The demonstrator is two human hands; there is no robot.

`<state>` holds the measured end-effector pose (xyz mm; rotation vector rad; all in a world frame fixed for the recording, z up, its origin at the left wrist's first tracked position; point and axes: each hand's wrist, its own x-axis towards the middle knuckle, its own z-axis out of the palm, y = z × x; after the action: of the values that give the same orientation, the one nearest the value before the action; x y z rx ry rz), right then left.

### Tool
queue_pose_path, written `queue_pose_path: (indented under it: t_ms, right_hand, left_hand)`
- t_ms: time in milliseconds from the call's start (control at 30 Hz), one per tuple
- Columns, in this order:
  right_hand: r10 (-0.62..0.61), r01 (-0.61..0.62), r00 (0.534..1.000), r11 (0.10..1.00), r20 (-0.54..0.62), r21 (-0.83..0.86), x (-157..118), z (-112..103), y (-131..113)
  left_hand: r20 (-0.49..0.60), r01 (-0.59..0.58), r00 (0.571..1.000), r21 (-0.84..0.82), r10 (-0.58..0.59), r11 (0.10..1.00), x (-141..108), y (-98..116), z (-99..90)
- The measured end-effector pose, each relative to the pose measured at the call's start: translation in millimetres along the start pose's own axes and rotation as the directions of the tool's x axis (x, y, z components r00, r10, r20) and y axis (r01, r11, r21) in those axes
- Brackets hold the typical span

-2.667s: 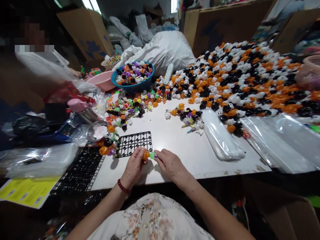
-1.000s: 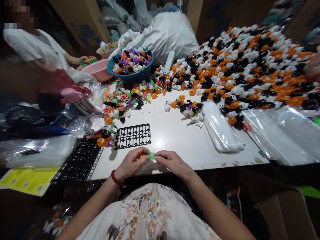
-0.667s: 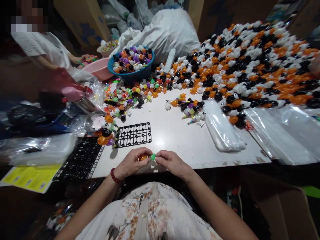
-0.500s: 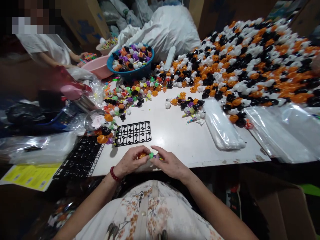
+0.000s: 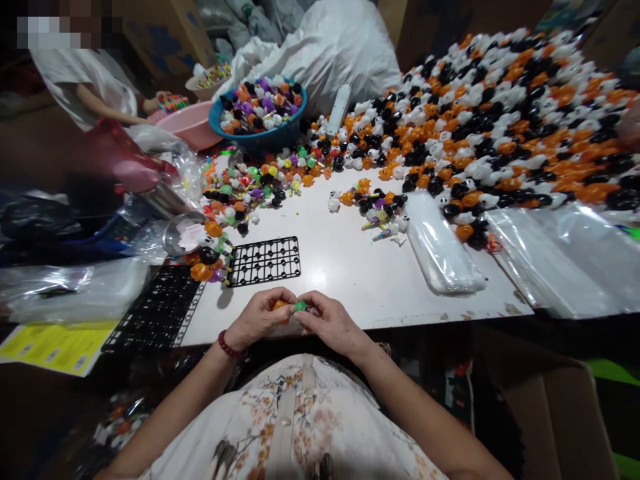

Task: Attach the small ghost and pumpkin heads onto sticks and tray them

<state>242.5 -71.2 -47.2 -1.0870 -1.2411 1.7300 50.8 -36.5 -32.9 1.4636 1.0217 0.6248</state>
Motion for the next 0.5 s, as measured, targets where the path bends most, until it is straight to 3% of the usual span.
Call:
queue_pose_path:
  t_ms: [100, 200, 333, 500]
  right_hand:
    - [-0.049, 0.034, 0.99, 0.993, -0.134, -0.116, 0.7, 3.4, -2.7]
    - [-0.09, 0.066, 0.986, 0.984, -0.141, -0.167, -1.9, 6.5, -7.7]
    - [-0.148, 0.123, 0.985, 0.964, -0.092, -0.235, -5.5, 10.5, -7.1]
    - [-0.106, 0.079, 0.986, 0.976, -0.126, -0.205, -3.7, 14.2, 4.3]
  left_hand:
    - [-0.135, 0.074, 0.985, -0.228, -0.107, 0.971, 3.5, -3.8, 9.2]
    - [-0.313, 0.05, 0.933, -0.374, -0.177, 0.926, 7.8, -6.9, 19.6]
    - [-0.434, 0.039, 0.869, -0.415, -0.236, 0.909, 10.3, -7.6, 29.4]
    - [-0.507, 0.035, 0.832, -0.359, -0.226, 0.933, 9.1, -8.6, 36.3]
